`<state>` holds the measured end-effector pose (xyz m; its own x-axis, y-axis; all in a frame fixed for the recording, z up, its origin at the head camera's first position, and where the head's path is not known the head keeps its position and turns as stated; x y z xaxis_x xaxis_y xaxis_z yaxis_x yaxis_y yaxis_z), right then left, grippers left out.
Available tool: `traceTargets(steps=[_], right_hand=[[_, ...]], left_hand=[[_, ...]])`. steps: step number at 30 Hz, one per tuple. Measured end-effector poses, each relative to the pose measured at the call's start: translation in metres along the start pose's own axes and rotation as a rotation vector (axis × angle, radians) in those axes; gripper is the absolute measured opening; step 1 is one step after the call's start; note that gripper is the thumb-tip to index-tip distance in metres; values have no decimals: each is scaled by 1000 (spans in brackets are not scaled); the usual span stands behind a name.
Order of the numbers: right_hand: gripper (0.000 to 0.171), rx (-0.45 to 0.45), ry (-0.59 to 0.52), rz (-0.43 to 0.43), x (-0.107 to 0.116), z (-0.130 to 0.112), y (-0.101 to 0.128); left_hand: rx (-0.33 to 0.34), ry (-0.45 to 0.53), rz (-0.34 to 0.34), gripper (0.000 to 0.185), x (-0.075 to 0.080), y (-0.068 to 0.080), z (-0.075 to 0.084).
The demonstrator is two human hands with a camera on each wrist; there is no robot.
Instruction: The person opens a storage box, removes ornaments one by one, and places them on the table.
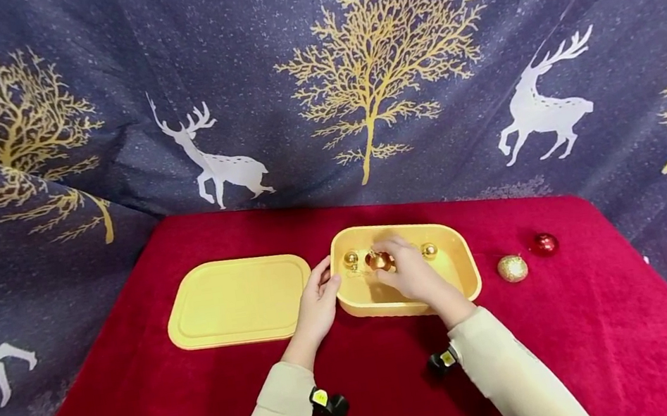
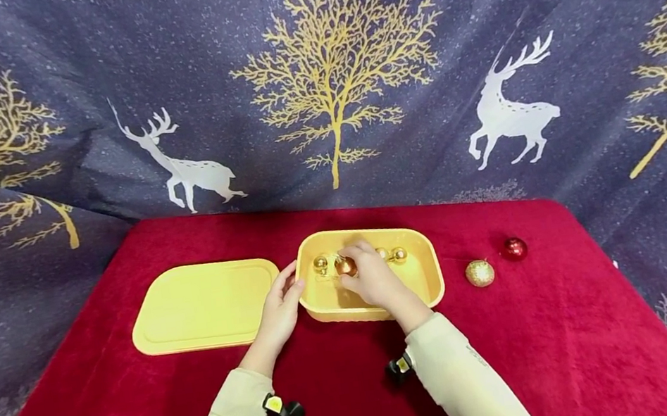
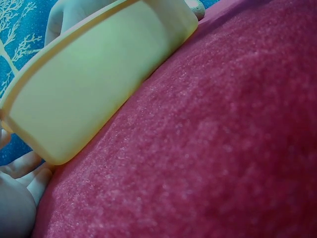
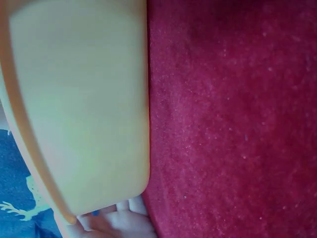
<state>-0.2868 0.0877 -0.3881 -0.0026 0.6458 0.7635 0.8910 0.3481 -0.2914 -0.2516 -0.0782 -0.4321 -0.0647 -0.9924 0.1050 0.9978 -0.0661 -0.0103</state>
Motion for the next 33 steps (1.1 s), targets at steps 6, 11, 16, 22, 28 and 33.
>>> traceTargets(steps=[6, 11, 16, 22, 28, 33], right_hand=[[42, -32, -70, 5, 5, 5, 5], [42, -66, -183, 14, 10, 7, 9], [42, -102, -255, 9, 12, 10, 13], [43, -119, -248, 34, 20, 12, 19], [43, -124, -261, 73, 28, 16, 26], [43, -134, -326, 76, 30, 23, 31]], left_hand=[[3, -12, 8, 48, 0, 1, 4], [10, -6, 15, 48, -1, -8, -12], [0, -8, 29, 48, -2, -16, -29], [-45, -48, 41, 49, -2, -16, -29], [-18, -18, 35, 48, -2, -15, -30], [7, -5, 33, 48, -2, -14, -31]])
Point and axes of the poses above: each hand's wrist, its own y-axis away from the middle knuckle, its own x-axis out of the back of the hand, z = x × y, the point moved 7 cm from there along -y, towards the middle knuckle, and after that the axes turned 2 degrees about -y, right-handed, at the moved point
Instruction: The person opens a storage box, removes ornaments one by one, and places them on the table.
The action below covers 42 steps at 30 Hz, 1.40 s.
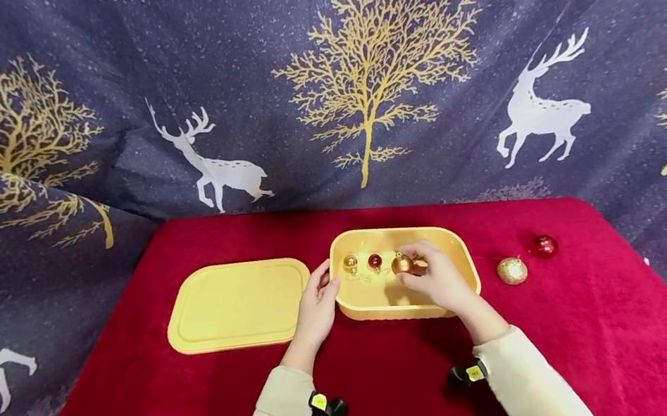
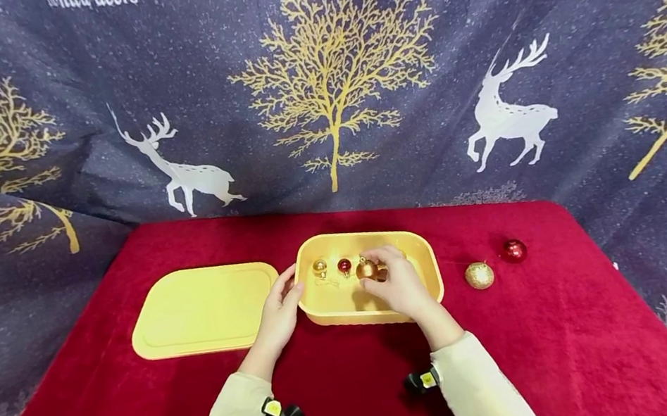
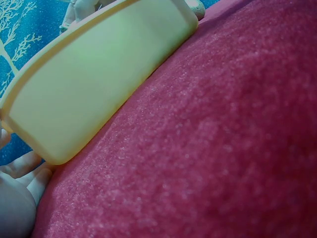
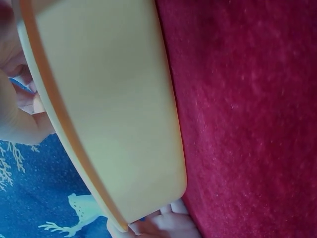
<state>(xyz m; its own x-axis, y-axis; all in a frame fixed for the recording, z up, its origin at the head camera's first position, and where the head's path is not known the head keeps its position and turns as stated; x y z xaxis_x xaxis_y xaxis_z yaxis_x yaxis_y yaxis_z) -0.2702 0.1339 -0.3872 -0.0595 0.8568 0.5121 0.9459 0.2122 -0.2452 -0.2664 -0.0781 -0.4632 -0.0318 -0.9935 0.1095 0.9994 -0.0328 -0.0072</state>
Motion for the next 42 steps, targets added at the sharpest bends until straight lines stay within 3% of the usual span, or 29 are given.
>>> traceTargets(steps=[5, 25, 28, 35, 38, 42], right_hand=[[42, -3, -46, 5, 6, 3, 5], [39, -13, 12, 128, 38, 12, 16], [38, -15, 9, 148, 42, 14, 18], [37, -5, 25, 180, 50, 15, 20], [36, -4, 35, 192, 53, 16, 21], [36, -1, 42, 212, 58, 19, 21]], left_hand=[[3, 1, 0, 48, 0, 0, -2], [5, 19, -7, 48, 0, -1, -2], [2, 5, -16, 48, 1, 5, 12], [-2, -9, -5, 48, 0, 6, 12], [4, 2, -14, 48, 1, 9, 20], [15, -7, -6, 48, 0, 4, 8]])
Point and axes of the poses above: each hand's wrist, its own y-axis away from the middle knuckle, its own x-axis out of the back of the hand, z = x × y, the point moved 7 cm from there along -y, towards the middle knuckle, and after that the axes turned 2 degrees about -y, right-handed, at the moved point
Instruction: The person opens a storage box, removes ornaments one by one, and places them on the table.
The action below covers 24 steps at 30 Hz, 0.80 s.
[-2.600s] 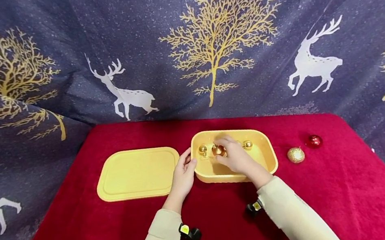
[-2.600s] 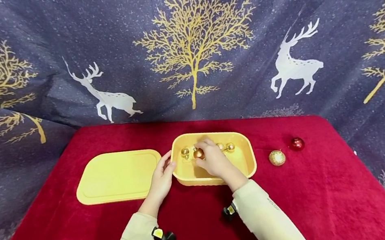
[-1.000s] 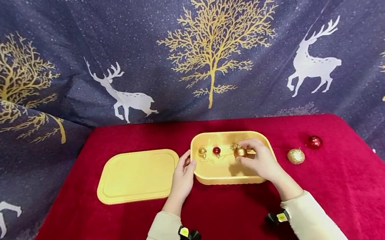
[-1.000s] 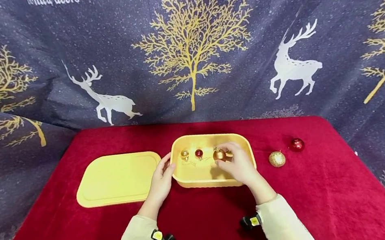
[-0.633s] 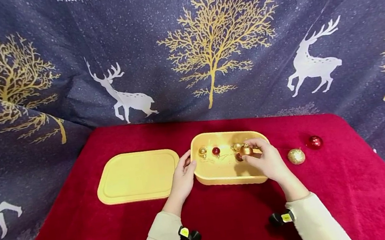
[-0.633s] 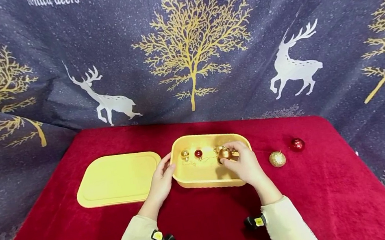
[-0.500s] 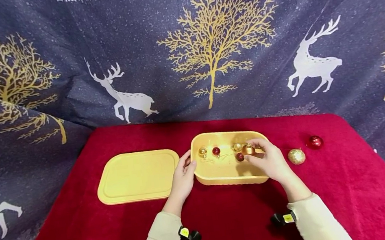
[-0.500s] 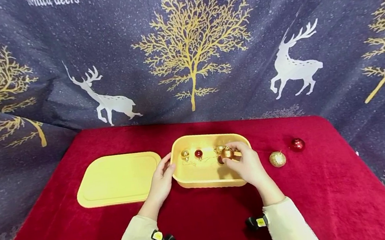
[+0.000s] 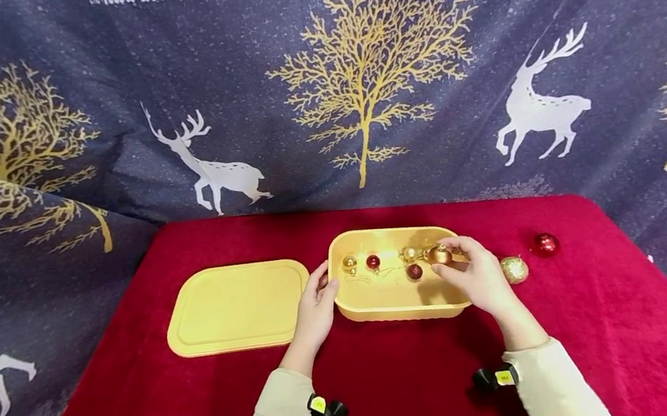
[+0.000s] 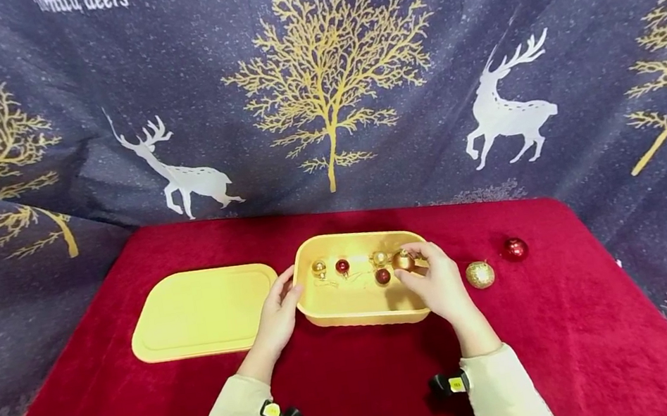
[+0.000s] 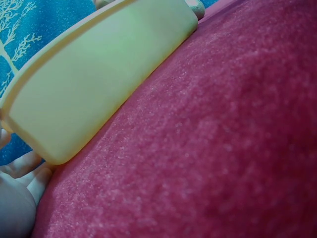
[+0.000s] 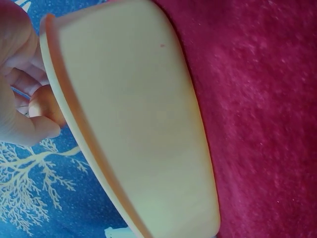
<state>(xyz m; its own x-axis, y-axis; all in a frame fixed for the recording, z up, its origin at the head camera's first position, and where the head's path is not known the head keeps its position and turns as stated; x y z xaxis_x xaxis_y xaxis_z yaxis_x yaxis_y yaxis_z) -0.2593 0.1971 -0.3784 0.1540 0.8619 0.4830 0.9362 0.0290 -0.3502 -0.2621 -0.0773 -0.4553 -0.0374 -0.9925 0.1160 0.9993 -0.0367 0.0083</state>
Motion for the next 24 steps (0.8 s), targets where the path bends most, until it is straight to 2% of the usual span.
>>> traceTargets(steps=[4, 9, 18, 24], right_hand=[[36, -6, -9, 35, 8, 2, 1], [40, -13, -28, 75, 18, 3, 1], [42, -6, 58, 144, 44, 6, 0], [42, -54, 90, 191, 62, 17, -1]], left_hand=[[-10, -21, 10, 48, -2, -4, -10], [-15, -6, 15, 48, -1, -4, -12], [-3, 0, 9, 48, -2, -5, -9], [5, -1, 16, 47, -2, -6, -12]])
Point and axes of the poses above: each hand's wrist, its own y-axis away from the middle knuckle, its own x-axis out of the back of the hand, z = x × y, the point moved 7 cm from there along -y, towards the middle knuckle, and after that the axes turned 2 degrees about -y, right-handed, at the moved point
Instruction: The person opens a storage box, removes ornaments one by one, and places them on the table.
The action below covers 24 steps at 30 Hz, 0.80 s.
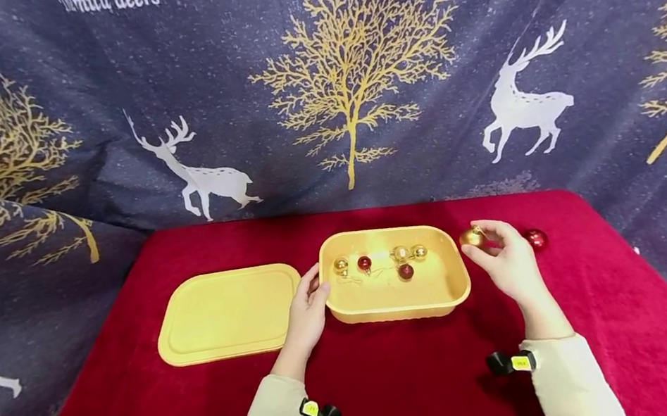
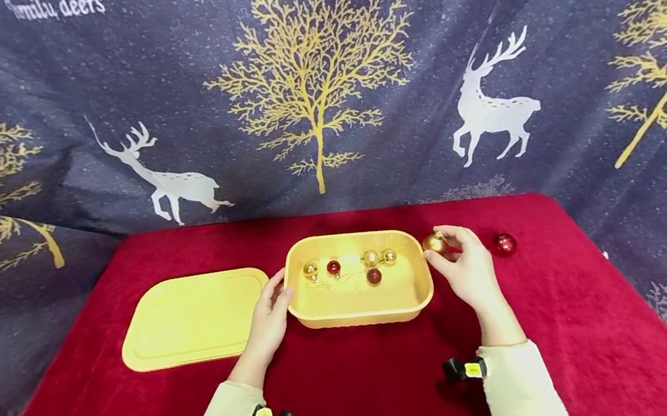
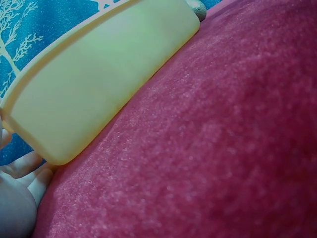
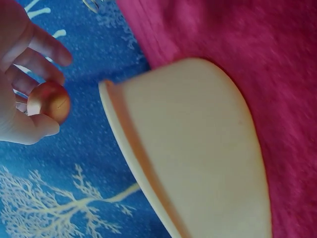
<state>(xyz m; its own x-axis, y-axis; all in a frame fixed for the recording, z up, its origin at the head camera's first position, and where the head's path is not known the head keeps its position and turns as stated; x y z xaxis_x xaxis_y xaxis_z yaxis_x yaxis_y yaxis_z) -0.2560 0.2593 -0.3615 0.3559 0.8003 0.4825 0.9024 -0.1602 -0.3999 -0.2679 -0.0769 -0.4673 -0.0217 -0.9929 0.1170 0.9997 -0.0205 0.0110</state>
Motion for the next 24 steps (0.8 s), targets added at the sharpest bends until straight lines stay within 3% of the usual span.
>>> traceTargets(steps=[8, 15, 24], right_hand=[[41, -65, 21, 46, 16, 8, -2], [41, -103, 20, 87, 26, 15, -2], [49, -142, 25, 131, 36, 27, -3]], left_hand=[[22, 14, -16, 49, 0, 0, 4], [14, 2, -29, 49, 2, 14, 31], [18, 19, -32, 49, 1, 14, 31]])
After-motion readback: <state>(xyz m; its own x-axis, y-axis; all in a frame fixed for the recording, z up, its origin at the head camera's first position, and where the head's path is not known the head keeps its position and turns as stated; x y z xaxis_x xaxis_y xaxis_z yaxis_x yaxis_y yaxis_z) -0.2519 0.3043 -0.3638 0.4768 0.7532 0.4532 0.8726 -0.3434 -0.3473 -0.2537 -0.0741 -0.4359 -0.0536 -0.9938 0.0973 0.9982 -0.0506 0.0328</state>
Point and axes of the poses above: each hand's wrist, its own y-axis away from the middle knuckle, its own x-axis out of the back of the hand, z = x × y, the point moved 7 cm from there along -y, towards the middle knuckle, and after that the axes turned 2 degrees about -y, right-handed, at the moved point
